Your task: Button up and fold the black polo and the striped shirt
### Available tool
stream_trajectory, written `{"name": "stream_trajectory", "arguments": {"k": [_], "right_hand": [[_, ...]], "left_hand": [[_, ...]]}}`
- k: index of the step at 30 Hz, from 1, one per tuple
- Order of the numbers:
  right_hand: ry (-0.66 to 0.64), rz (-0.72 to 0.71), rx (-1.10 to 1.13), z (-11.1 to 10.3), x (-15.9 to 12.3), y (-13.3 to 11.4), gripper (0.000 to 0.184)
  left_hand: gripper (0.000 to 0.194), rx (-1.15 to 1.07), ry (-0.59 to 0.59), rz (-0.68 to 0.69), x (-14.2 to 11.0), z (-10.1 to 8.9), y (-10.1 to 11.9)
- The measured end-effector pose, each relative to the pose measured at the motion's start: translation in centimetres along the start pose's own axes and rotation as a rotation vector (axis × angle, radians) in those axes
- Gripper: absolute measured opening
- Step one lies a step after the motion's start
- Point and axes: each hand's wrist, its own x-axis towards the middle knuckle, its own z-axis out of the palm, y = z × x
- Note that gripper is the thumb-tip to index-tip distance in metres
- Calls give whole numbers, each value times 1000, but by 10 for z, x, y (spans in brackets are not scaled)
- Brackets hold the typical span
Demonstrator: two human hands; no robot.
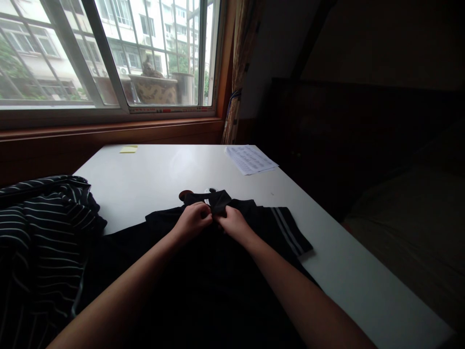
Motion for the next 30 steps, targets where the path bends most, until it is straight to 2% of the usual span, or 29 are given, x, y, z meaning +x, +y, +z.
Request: {"name": "stream_trajectory", "arguments": {"k": [9,17,20,24,30], "right_hand": [[-93,-13,124,-4,3,4,15],[14,-10,-54,1,0,4,9],[56,-34,-116,2,-1,2,6],[83,-73,-190,3,-4,-1,10],[118,-97,-309,5,-8,-4,8]], "left_hand": [[9,34,-7,42,-1,1,0],[7,94,-12,13,1,-2,10],[4,118,-12,-35,1,-3,16],[3,236,-34,-115,2,-3,26],[7,349,-27,-160,2,-2,33]]}}
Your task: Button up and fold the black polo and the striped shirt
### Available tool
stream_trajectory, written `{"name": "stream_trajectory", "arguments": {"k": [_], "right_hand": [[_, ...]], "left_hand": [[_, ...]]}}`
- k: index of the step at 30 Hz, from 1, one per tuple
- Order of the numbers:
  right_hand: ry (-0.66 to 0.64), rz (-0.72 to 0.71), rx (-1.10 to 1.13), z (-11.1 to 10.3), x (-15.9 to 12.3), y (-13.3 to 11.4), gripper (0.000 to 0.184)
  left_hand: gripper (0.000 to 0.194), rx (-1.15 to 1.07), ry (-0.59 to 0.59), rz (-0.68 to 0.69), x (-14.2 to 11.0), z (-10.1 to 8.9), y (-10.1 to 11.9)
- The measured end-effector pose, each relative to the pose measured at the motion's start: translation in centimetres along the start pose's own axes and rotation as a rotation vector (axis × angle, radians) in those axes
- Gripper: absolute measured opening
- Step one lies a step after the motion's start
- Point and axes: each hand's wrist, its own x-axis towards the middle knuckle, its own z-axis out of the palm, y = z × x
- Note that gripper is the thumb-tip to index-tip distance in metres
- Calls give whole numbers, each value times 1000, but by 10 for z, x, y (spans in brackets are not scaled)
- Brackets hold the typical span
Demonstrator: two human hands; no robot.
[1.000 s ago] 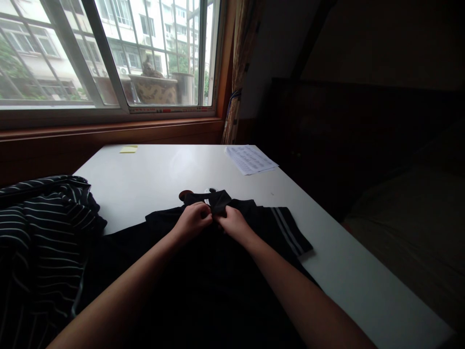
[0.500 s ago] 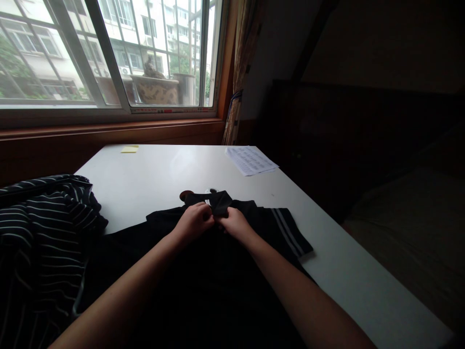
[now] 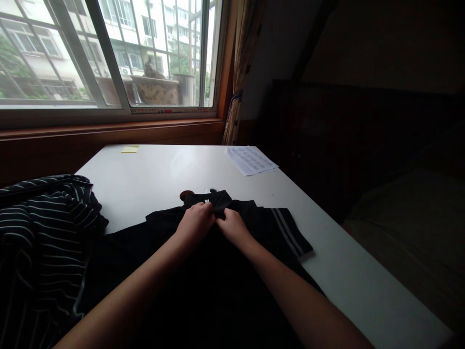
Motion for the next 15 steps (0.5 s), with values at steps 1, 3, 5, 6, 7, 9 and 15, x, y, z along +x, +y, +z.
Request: {"name": "stream_trajectory", "arguments": {"k": [1,3,5,6,7,9,15], "right_hand": [[5,-3,-18,0,0,-1,8],[10,-9,-46,1,-1,-2,8],[11,-11,-66,2,-2,-3,8],[13,-12,-74,2,-2,-3,9],[15,-12,-82,2,-3,-3,9],[19,-14,-92,2,-3,-3,9],[-21,5,103,-1,2,-1,9]], "left_hand": [[7,1,-1,-6,0,0,1],[9,0,1,-24,0,-1,2],[10,-9,10,-52,0,-1,2],[9,-19,18,-68,0,0,2],[8,-33,26,-84,0,1,2],[5,-81,36,-110,-1,3,-1],[14,-342,8,-151,3,8,-20]]}}
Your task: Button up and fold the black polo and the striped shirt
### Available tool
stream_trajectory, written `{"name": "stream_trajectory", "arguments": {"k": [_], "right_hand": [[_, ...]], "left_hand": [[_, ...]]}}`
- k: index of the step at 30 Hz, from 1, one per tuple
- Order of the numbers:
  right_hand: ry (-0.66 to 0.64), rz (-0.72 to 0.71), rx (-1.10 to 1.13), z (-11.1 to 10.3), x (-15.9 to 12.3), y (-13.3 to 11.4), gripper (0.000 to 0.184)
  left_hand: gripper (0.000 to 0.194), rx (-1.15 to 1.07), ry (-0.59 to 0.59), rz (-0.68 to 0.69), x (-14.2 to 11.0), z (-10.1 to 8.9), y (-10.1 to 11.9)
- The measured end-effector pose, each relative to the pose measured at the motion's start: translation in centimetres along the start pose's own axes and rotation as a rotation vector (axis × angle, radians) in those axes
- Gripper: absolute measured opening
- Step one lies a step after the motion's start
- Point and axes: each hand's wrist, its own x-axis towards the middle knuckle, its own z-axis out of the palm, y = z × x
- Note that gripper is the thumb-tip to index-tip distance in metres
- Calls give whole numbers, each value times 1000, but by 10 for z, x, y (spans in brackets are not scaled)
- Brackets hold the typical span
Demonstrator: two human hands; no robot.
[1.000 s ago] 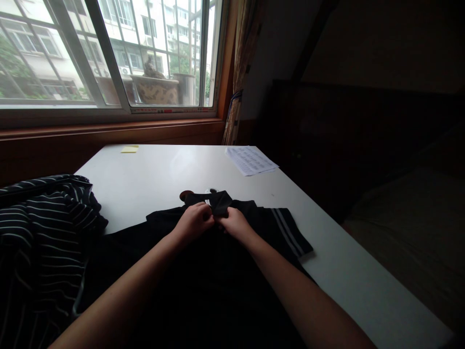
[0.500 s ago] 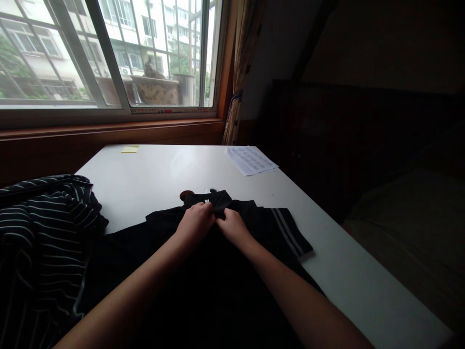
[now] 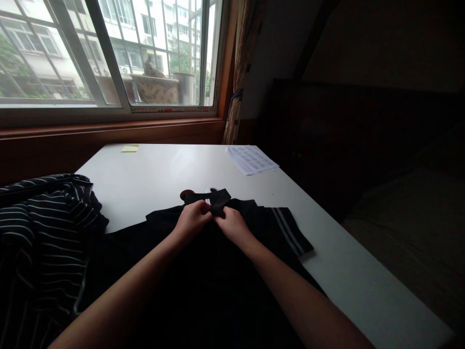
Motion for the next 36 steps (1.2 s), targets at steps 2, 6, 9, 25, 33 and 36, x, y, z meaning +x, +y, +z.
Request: {"name": "stream_trajectory", "arguments": {"k": [2,6,9,25,33,36], "right_hand": [[-38,17,60,-2,3,2,9],[-120,62,170,-3,8,9,12],[-158,77,258,-4,10,12,13],[-129,95,489,-2,10,15,11],[-160,102,534,-3,11,15,14],[-158,99,535,-4,10,15,15]], "left_hand": [[15,-86,-25,-12,3,-2,-4],[17,-219,-73,-42,6,-4,-8],[18,-280,-78,-67,8,-4,-11],[25,-334,-91,-148,8,-3,-4],[22,-199,-77,-18,5,-4,-3],[21,-140,-71,48,5,-5,-4]]}}
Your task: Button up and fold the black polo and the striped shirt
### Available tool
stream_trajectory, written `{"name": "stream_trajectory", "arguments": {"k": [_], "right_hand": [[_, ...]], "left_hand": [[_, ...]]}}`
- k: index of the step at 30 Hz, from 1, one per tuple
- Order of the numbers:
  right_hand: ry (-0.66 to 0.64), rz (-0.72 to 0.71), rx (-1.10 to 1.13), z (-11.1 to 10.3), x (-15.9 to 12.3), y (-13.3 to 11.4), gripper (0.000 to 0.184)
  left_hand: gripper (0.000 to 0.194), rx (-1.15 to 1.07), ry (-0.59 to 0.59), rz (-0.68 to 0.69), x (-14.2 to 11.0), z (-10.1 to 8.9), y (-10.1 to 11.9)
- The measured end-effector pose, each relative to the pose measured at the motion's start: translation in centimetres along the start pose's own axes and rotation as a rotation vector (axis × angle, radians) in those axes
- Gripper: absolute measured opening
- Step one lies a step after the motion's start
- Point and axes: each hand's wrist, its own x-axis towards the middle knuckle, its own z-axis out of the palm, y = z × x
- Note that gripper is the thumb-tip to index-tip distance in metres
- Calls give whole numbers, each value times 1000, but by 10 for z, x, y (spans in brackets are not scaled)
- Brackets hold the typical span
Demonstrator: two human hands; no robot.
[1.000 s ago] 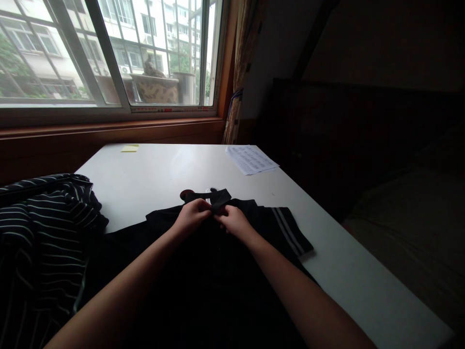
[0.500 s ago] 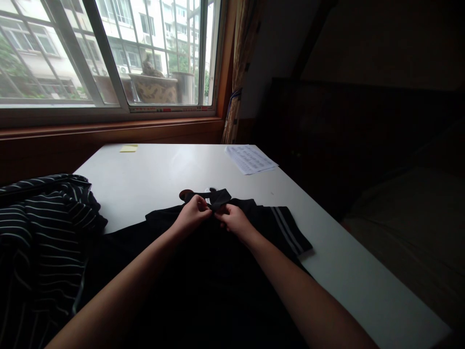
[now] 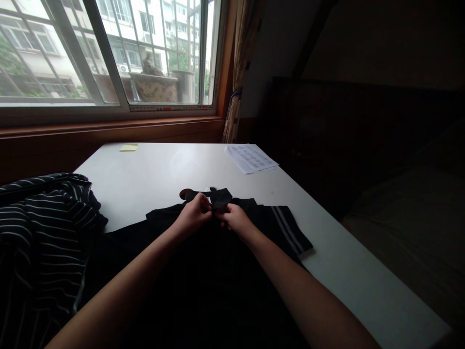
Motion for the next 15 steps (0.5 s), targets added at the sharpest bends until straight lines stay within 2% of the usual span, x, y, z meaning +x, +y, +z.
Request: {"name": "stream_trajectory", "arguments": {"k": [8,15], "right_hand": [[-4,-22,-28,-1,-1,-1,14],[25,-65,-103,-3,2,6,17]], "left_hand": [[22,52,-6,66,0,-1,-7],[19,125,15,43,0,-3,-9]]}}
